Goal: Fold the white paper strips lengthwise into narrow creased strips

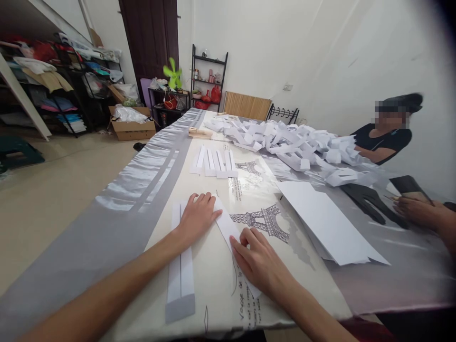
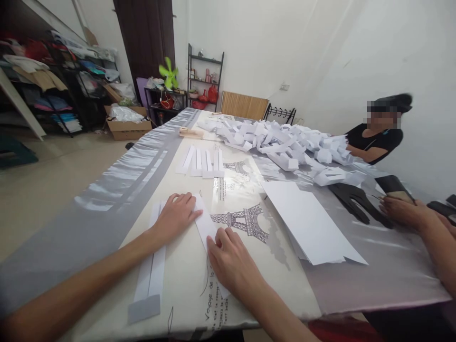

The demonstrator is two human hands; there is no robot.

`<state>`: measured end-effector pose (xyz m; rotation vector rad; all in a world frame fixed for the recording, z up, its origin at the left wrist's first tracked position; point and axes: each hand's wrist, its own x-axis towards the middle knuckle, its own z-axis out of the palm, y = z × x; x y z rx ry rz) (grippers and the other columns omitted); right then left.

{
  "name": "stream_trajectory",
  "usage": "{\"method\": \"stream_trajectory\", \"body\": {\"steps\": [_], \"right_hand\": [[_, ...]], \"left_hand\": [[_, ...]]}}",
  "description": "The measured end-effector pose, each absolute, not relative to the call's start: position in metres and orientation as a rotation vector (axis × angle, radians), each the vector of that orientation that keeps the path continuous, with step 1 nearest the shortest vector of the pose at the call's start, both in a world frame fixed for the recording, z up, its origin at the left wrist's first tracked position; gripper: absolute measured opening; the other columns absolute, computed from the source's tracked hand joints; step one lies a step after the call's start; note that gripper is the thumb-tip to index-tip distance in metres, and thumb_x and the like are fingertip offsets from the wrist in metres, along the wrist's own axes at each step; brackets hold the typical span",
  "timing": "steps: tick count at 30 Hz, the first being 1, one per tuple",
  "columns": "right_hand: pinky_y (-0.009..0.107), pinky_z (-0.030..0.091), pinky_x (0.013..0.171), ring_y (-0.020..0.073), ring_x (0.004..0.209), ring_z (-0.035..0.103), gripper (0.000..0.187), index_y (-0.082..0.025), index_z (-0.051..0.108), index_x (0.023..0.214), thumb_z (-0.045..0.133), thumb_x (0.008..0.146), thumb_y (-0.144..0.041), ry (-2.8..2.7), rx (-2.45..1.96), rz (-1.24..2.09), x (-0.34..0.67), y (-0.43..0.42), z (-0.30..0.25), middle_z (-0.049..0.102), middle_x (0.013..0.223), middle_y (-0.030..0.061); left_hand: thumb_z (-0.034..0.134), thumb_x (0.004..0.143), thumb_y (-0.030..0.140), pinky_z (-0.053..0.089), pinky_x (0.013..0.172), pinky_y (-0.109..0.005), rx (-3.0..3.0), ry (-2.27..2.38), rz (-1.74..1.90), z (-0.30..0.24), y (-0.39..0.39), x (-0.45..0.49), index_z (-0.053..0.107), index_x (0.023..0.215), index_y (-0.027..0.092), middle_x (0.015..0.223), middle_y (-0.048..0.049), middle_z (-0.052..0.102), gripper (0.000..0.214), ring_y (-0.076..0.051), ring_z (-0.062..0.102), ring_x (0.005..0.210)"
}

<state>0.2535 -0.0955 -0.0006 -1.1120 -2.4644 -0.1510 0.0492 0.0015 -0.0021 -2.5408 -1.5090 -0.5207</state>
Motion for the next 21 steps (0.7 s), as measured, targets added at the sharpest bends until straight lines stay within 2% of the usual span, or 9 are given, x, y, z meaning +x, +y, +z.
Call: {"method": "stream_trajectory", "body": {"steps": [2,4,7,9,11,13,15,17,21], "right_hand": [[0.044,0.058,0.08,0.027,0.1,0.06,0.024,-0.017,0.065,0.111,0.047,0.098,-0.009,-2.465,-1.055,-0.083,0.255,-0.091,0.004,0.063,0.109,0.0134],[0.049,0.057,0.094,0.0301,0.121,0.057,0.023,-0.017,0.064,0.11,0.048,0.097,-0.007,-2.476,-0.969,-0.03,0.257,-0.086,0.004,0.063,0.127,0.014],[0.05,0.053,0.104,0.0289,0.133,0.052,0.024,-0.018,0.062,0.111,0.045,0.098,-0.006,-2.48,-0.896,0.074,0.26,-0.081,-0.001,0.065,0.131,0.0126],[0.048,0.054,0.102,0.0276,0.131,0.054,0.026,-0.017,0.059,0.118,0.044,0.099,-0.008,-2.471,-0.91,0.138,0.26,-0.076,-0.004,0.066,0.128,0.0126],[0.046,0.057,0.093,0.0269,0.118,0.06,0.025,-0.018,0.058,0.118,0.044,0.1,-0.01,-2.462,-0.946,0.155,0.257,-0.069,-0.005,0.07,0.115,0.0114],[0.042,0.057,0.081,0.0246,0.095,0.063,0.016,-0.018,0.06,0.105,0.046,0.099,-0.012,-2.448,-1.019,0.129,0.25,-0.058,-0.004,0.069,0.094,0.0076],[0.04,0.055,0.075,0.0228,0.084,0.061,0.012,-0.019,0.059,0.095,0.049,0.098,-0.012,-2.444,-1.08,0.096,0.241,-0.046,-0.003,0.067,0.089,0.0062],[0.041,0.053,0.083,0.0247,0.096,0.06,0.015,-0.018,0.059,0.106,0.05,0.097,-0.011,-2.453,-1.081,0.057,0.235,-0.036,-0.004,0.068,0.106,0.01],[0.045,0.046,0.101,0.0272,0.128,0.05,0.038,-0.018,0.049,0.137,0.047,0.099,-0.012,-2.49,-1.035,0.017,0.232,-0.032,-0.009,0.058,0.143,0.0124]], "left_hand": [[0.037,0.106,0.032,0.039,0.103,-0.047,-2.543,-1.479,-0.536,-0.003,0.004,0.046,0.06,0.094,0.019,0.101,-0.0094,0.066,0.029,-0.027,0.061,0.099],[0.037,0.106,0.029,0.042,0.1,-0.044,-2.579,-1.436,-0.535,-0.004,0.007,0.04,0.061,0.092,0.019,0.1,-0.0087,0.067,0.029,-0.025,0.062,0.097],[0.035,0.106,0.025,0.043,0.101,-0.042,-2.656,-1.349,-0.527,-0.006,0.01,0.031,0.065,0.101,0.019,0.113,-0.0094,0.069,0.03,-0.025,0.064,0.105],[0.033,0.106,0.025,0.042,0.105,-0.043,-2.682,-1.315,-0.543,-0.008,0.009,0.026,0.065,0.112,0.018,0.126,-0.0108,0.068,0.033,-0.025,0.064,0.115],[0.031,0.106,0.026,0.041,0.108,-0.044,-2.695,-1.326,-0.554,-0.009,0.007,0.023,0.064,0.122,0.018,0.136,-0.0118,0.065,0.037,-0.025,0.062,0.122],[0.03,0.106,0.028,0.042,0.108,-0.045,-2.706,-1.355,-0.549,-0.01,0.005,0.021,0.062,0.128,0.018,0.142,-0.0122,0.061,0.04,-0.026,0.06,0.126],[0.03,0.106,0.029,0.043,0.108,-0.045,-2.721,-1.368,-0.55,-0.01,0.003,0.021,0.061,0.131,0.019,0.145,-0.0119,0.059,0.041,-0.025,0.059,0.128],[0.031,0.106,0.03,0.043,0.108,-0.045,-2.732,-1.361,-0.565,-0.011,0.003,0.021,0.06,0.132,0.019,0.147,-0.0115,0.058,0.041,-0.025,0.058,0.13],[0.031,0.107,0.03,0.041,0.108,-0.045,-2.731,-1.348,-0.551,-0.01,0.003,0.021,0.059,0.133,0.018,0.147,-0.0124,0.057,0.041,-0.026,0.057,0.132]]}}
